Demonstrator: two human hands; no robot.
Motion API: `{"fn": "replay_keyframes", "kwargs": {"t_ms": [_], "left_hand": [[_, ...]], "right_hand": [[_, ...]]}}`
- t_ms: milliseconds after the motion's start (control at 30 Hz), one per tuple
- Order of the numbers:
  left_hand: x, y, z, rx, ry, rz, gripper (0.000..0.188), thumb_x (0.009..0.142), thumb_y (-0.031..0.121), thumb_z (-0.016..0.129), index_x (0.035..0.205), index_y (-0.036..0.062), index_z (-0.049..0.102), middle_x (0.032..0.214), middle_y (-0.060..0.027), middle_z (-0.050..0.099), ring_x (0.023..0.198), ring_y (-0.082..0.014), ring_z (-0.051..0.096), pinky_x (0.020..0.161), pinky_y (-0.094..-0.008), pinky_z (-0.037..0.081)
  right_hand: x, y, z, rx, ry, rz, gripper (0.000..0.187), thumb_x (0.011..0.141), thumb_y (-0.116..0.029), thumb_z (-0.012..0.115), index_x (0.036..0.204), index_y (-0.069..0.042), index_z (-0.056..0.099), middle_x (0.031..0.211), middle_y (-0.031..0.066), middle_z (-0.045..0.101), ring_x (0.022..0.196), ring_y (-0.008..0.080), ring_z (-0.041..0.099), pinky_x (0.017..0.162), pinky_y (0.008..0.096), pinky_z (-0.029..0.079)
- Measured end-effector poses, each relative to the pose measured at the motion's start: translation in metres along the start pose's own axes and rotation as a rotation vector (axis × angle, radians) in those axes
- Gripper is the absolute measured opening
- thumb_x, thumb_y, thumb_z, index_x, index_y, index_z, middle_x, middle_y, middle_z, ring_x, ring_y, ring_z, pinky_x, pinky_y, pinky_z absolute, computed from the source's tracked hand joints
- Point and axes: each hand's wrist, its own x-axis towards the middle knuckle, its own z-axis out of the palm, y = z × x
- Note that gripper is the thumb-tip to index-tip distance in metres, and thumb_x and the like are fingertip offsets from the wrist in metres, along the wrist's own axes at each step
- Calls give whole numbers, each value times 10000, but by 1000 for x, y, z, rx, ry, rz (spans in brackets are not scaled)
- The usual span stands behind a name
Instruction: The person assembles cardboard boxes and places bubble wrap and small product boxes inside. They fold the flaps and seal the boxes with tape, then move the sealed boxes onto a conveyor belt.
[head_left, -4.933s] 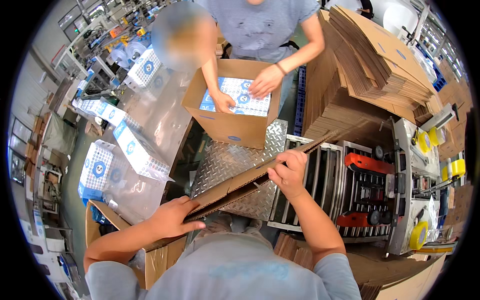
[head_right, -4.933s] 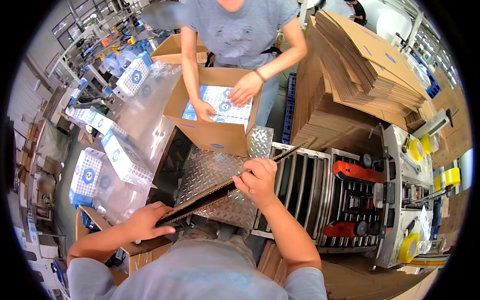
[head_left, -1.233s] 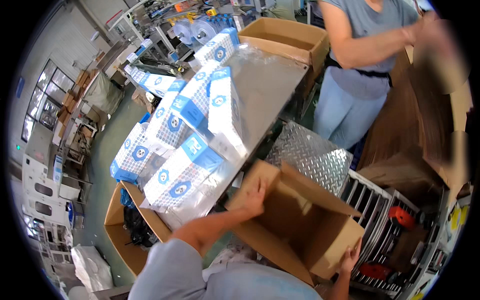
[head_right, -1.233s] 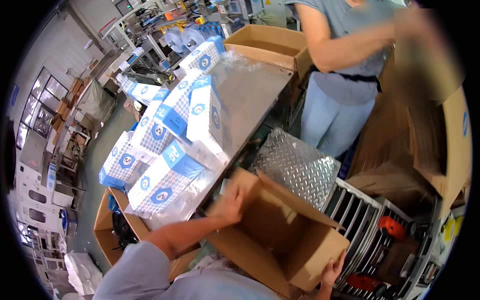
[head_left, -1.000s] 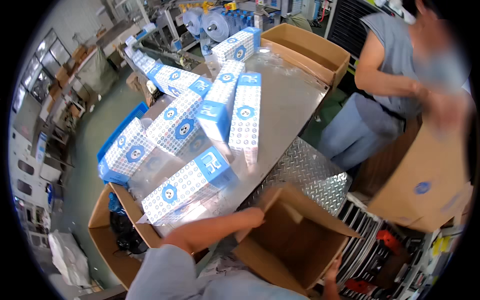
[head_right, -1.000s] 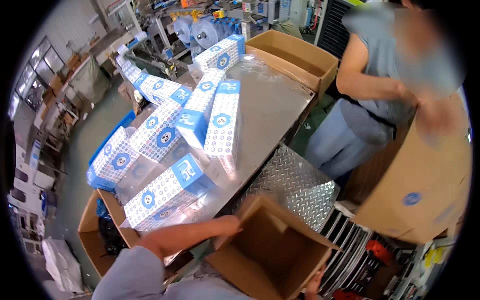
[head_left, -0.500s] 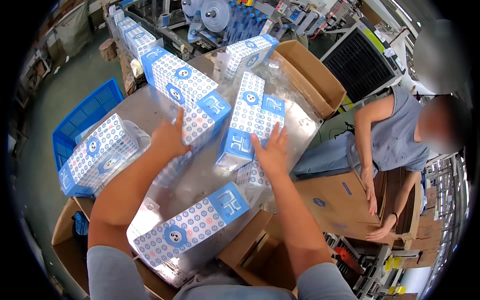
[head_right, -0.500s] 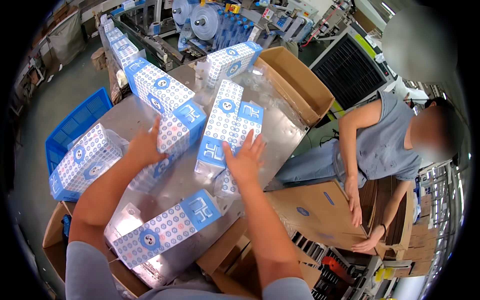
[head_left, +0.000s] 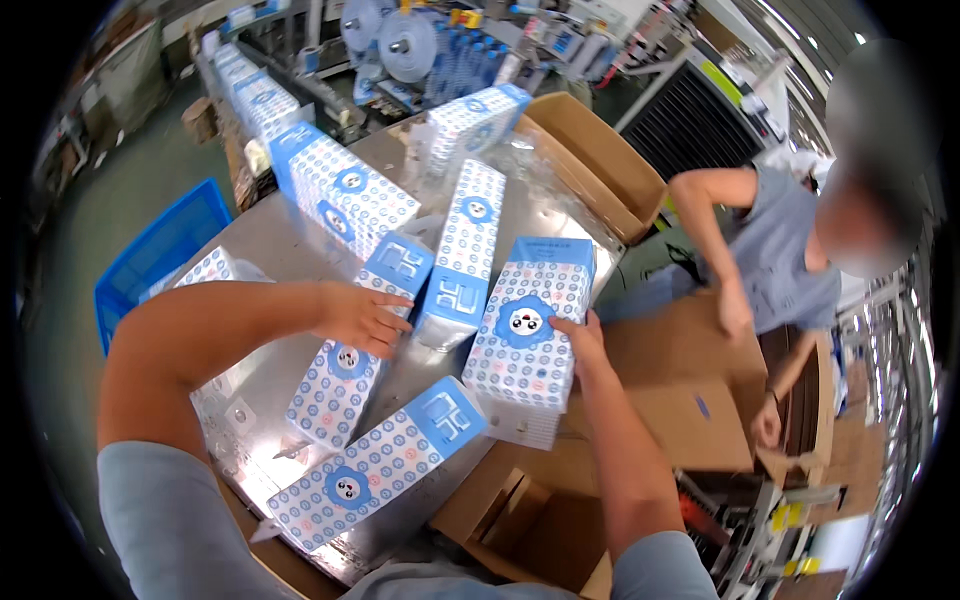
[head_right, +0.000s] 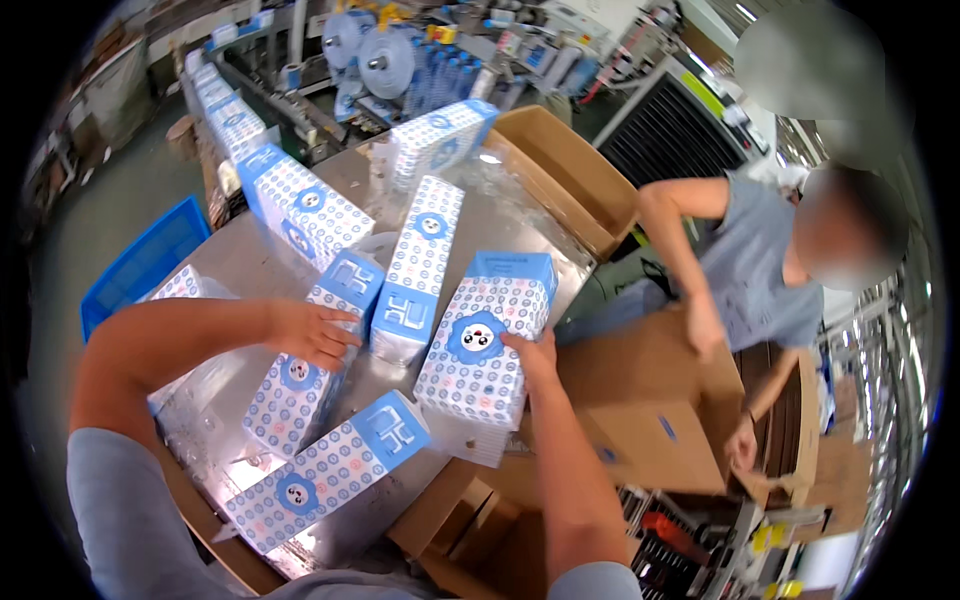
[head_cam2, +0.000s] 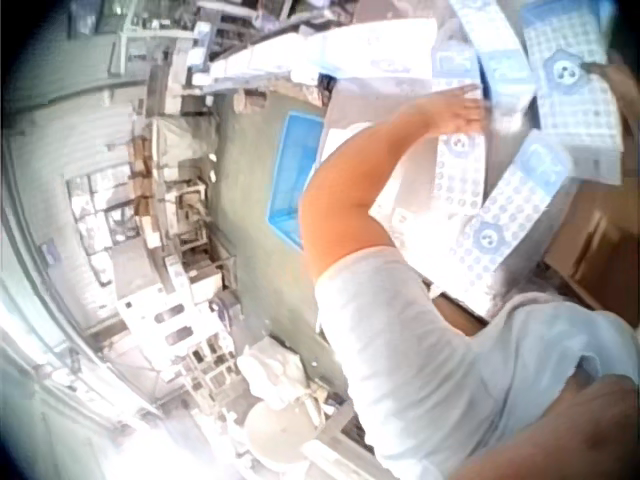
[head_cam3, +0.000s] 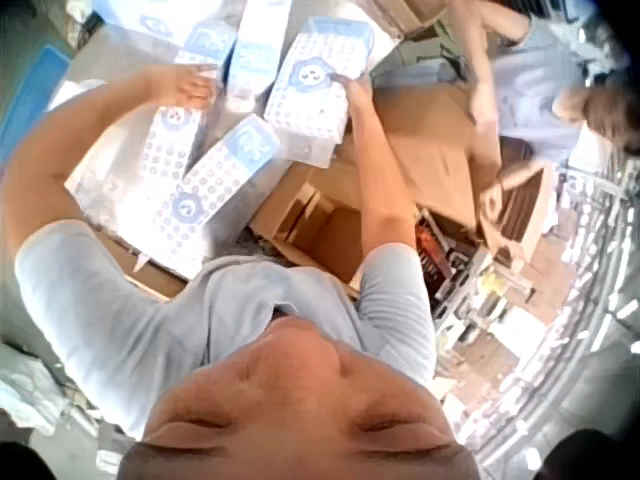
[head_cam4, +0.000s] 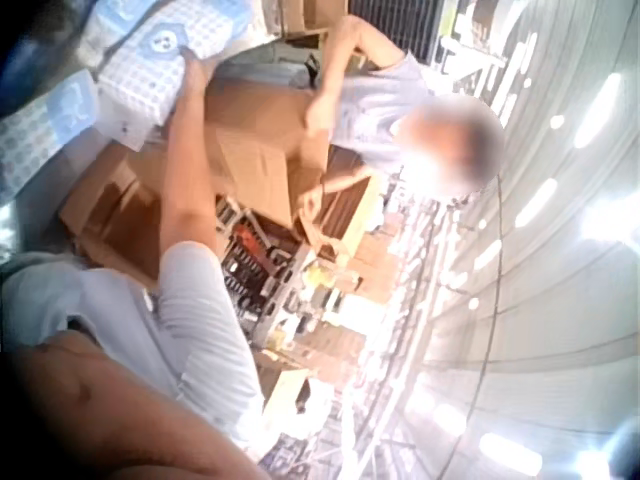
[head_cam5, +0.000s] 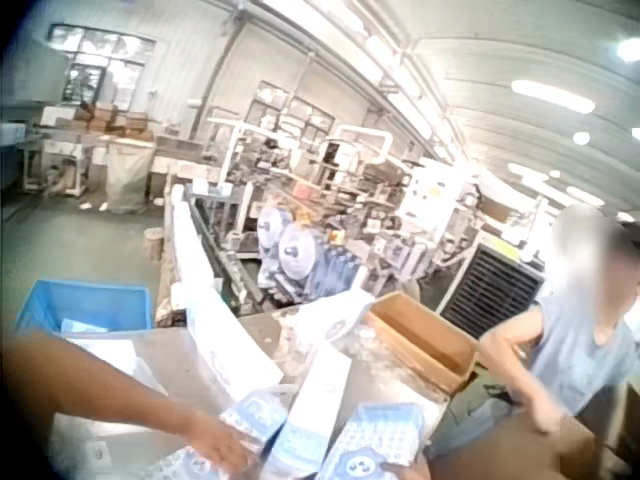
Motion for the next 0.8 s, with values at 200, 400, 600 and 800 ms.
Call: {"fn": "replay_keyframes", "kwargs": {"t_ms": [200,400,600,800], "left_hand": [[-15,34,-87,108,23,-244,191,720,92,619,906,109,580,859,-51,572,1035,-276,580,1112,-455,342],[78,76,-309,620,272,-422,450,663,159,753,1031,-24,568,995,-136,597,996,-326,613,917,-400,493],[283,137,-219,-243,570,-622,511,566,151,775,1016,67,549,966,-128,581,822,-336,609,707,-420,497],[412,245,28,-712,-103,-592,346,744,84,612,1082,15,581,976,-208,611,889,-365,637,734,-449,535]], "right_hand": [[-174,-80,-97,-114,31,-532,928,694,-84,791,1453,-10,262,1314,117,495,1179,215,501,999,342,404],[-317,-71,-267,-241,814,-890,923,627,-11,837,1404,3,340,1317,144,484,1199,251,484,1018,383,391],[-395,-58,-362,-111,980,-958,700,762,-8,715,1379,33,388,1337,183,480,1108,302,551,1009,410,408],[-326,29,-269,-645,-177,-614,837,763,-324,747,1417,-9,330,1355,200,454,1275,339,422,1055,450,343]]}}
